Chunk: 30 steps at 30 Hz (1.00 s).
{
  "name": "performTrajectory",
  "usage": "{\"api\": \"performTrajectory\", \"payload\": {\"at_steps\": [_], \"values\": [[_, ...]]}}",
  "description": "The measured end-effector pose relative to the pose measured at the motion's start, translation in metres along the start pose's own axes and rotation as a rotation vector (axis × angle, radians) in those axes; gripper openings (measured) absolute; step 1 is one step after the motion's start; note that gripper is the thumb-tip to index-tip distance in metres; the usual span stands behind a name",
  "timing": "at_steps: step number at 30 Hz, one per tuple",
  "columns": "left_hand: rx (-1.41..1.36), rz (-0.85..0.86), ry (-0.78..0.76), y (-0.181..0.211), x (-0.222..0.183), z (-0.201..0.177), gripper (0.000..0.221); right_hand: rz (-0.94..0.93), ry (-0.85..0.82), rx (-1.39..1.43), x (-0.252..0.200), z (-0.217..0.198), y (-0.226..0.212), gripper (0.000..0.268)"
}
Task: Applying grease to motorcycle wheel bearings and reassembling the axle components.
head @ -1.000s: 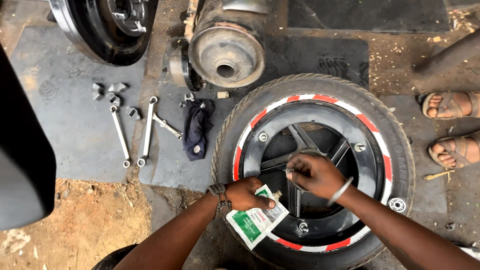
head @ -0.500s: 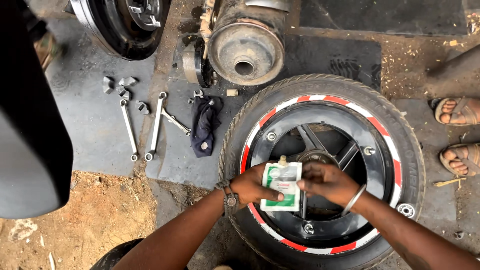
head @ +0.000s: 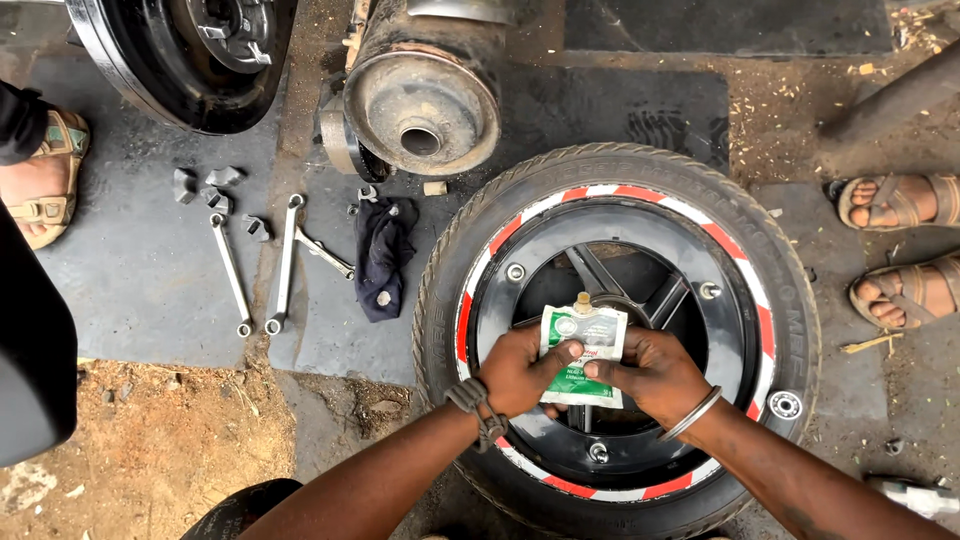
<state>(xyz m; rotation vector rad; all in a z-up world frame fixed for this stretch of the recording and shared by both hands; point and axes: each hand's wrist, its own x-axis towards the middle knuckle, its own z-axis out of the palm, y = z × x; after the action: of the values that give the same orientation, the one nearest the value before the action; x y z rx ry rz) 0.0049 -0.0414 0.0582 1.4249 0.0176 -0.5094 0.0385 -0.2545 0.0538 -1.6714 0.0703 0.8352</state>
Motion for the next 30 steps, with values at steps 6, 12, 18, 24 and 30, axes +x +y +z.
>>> {"api": "performTrajectory", "payload": {"at_steps": [6,12,18,24,30], "values": [[0.306,0.263,0.144,-0.018,0.002,0.008,0.028,-0.072,0.019,0.029,-0.004,0.004,-0.004,0.029],[0.592,0.426,0.196,-0.024,0.002,0.008,0.027,-0.110,-0.020,0.045,-0.004,0.006,-0.002,0.026],[0.430,0.382,0.080,-0.008,-0.002,-0.002,0.032,-0.039,-0.005,-0.005,-0.003,0.004,-0.002,0.023],[0.208,0.069,-0.209,0.006,-0.006,-0.018,0.042,-0.174,-0.151,-0.085,0.007,-0.005,0.004,0.025],[0.400,0.150,-0.221,0.002,-0.005,-0.020,0.041,-0.180,-0.267,-0.033,0.001,-0.009,-0.022,0.037]]}}
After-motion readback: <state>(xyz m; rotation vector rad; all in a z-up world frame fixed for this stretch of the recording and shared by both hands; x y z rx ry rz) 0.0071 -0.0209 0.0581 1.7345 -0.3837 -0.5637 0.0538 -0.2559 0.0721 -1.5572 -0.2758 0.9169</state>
